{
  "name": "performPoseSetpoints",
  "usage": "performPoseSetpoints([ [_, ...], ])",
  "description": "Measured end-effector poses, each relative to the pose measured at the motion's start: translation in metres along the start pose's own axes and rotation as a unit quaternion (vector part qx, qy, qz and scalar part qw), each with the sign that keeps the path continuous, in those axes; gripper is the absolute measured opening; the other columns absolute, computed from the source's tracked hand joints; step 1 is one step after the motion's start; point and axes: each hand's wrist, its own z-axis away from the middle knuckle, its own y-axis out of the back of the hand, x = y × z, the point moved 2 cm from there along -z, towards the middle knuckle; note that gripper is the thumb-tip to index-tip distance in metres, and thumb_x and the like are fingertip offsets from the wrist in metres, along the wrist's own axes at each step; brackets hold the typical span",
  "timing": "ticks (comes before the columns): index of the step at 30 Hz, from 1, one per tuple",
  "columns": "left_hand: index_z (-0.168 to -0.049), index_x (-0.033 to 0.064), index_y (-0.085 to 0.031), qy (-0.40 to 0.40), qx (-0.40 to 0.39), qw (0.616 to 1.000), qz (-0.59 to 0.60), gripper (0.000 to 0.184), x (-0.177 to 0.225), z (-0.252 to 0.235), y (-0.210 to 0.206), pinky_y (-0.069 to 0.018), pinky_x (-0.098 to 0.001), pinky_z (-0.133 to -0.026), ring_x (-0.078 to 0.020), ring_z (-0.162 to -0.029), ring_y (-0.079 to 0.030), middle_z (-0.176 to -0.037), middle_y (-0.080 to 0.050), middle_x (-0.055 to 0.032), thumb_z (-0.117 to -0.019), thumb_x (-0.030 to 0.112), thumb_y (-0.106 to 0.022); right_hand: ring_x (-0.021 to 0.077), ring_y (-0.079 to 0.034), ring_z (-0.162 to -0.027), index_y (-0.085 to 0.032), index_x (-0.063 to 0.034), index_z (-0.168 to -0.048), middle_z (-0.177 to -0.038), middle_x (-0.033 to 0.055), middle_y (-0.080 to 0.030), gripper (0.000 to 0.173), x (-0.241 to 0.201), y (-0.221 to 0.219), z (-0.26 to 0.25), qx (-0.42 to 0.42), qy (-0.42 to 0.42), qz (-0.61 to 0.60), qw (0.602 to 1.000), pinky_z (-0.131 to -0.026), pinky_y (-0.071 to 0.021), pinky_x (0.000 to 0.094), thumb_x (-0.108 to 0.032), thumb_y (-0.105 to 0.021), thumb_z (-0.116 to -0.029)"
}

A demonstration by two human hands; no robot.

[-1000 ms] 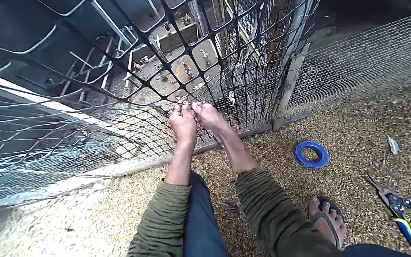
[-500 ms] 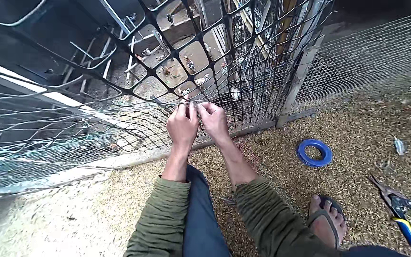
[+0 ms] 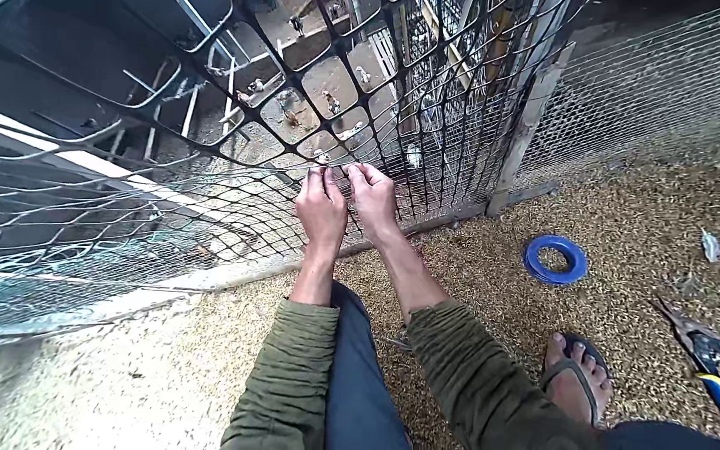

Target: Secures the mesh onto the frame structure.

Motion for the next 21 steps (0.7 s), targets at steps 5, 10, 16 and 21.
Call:
performPoseSetpoints([
  [5, -0.118, 0.0000, -0.069, 0.041, -0.006, 0.999, 0.002, 0.030, 0.008, 0.000, 0.001, -0.0557, -0.0488, -0.078, -0.0297, -0.085, -0.071, -0.096, -0.073, -0.0175, -0.1087, 0.019, -0.047, 0.0042, -0.040, -0.049, -0.074, -0.0043, -0.109, -0.066, -0.0021, -0.053, 0.019, 0.003, -0.007, 0.003, 0.013, -0.093, -0.157, 0.983, -0.045, -0.0365, 0.0215, -0.019, -0.063, -0.1035],
  [10, -0.117, 0.0022, -0.069, 0.104, -0.033, 0.994, 0.009, 0.030, 0.017, -0.001, 0.007, -0.0541, -0.0498, -0.076, -0.0283, -0.080, -0.070, -0.090, -0.072, -0.0155, -0.1087, 0.021, -0.047, 0.0025, -0.038, -0.046, -0.072, -0.0028, -0.108, -0.063, -0.0040, -0.049, 0.017, -0.001, -0.011, 0.008, 0.018, -0.137, -0.240, 0.961, -0.042, -0.0348, 0.0176, -0.015, -0.061, -0.1035],
  [16, -0.121, 0.0056, -0.068, 0.142, -0.060, 0.987, 0.053, 0.031, 0.016, -0.009, 0.005, -0.0521, -0.0511, -0.075, -0.0272, -0.077, -0.067, -0.087, -0.070, -0.0135, -0.1097, 0.023, -0.045, 0.0037, -0.038, -0.047, -0.069, -0.0032, -0.105, -0.064, -0.0032, -0.048, 0.018, -0.007, -0.011, -0.003, -0.004, -0.156, -0.216, 0.964, -0.043, -0.0333, 0.0189, -0.014, -0.056, -0.1060],
  [21, -0.129, 0.0062, -0.064, 0.204, -0.075, 0.944, 0.248, 0.031, 0.010, -0.012, -0.005, -0.0529, -0.0348, -0.063, -0.0127, -0.061, -0.058, -0.075, -0.061, -0.0047, -0.1107, 0.019, -0.043, 0.0046, -0.041, -0.047, -0.068, -0.0030, -0.101, -0.062, -0.0032, -0.048, 0.016, -0.010, -0.011, -0.007, -0.003, -0.168, -0.220, 0.961, -0.044, -0.0373, 0.0201, -0.014, -0.056, -0.1053],
])
